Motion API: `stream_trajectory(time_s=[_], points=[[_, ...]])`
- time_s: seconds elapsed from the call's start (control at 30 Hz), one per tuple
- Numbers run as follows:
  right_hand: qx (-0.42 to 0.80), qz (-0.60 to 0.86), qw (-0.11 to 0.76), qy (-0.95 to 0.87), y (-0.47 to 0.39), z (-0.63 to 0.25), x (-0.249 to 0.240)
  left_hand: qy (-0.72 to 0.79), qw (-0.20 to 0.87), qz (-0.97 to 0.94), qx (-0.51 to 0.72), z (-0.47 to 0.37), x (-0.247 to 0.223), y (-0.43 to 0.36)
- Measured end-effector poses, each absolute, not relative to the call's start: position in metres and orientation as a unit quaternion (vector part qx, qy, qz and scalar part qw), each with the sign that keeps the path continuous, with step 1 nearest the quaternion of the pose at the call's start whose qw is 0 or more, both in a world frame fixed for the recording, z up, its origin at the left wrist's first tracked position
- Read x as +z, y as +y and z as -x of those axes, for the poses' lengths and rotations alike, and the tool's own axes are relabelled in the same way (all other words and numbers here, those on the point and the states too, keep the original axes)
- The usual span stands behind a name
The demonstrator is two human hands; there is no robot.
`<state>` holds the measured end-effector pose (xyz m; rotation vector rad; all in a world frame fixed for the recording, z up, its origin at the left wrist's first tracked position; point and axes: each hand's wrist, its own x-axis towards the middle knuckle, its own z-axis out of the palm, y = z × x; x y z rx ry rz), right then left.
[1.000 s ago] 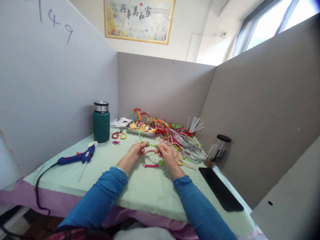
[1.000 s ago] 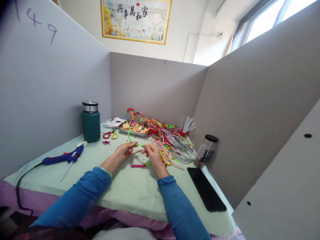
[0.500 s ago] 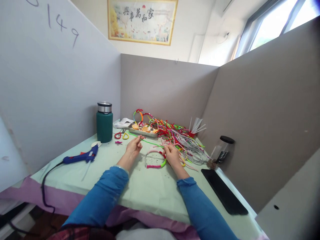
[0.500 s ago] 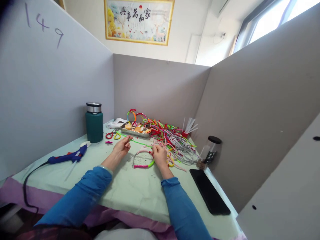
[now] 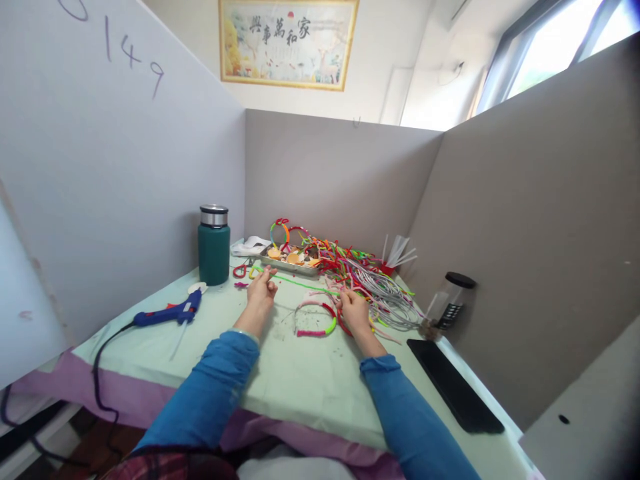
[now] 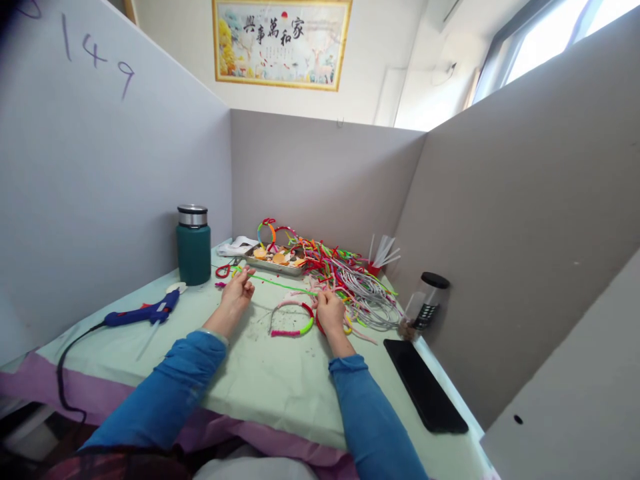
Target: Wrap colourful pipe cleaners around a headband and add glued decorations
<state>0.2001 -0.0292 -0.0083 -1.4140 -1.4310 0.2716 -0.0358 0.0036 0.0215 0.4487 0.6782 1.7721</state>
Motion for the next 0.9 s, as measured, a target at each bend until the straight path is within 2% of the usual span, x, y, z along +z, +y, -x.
stream_trajectory(time_s=[0.4, 0.67, 0.9], points=[[0.117, 0.600, 0.541, -0.577, -0.027, -0.206, -0.008, 0.284, 0.559, -0.183, 0.757, 0.040, 0.024, 0.004], [0.116, 0.602, 0.544, -0.572, -0.025, -0.209, -0.009, 0.299, 0.536, -0.264, 0.744, 0.038, 0.023, 0.005], [0.103, 0.594, 0.588, -0.539, -0.019, -0.217, -0.013, 0.288, 0.590, -0.283, 0.700, 0.037, 0.024, 0.005]])
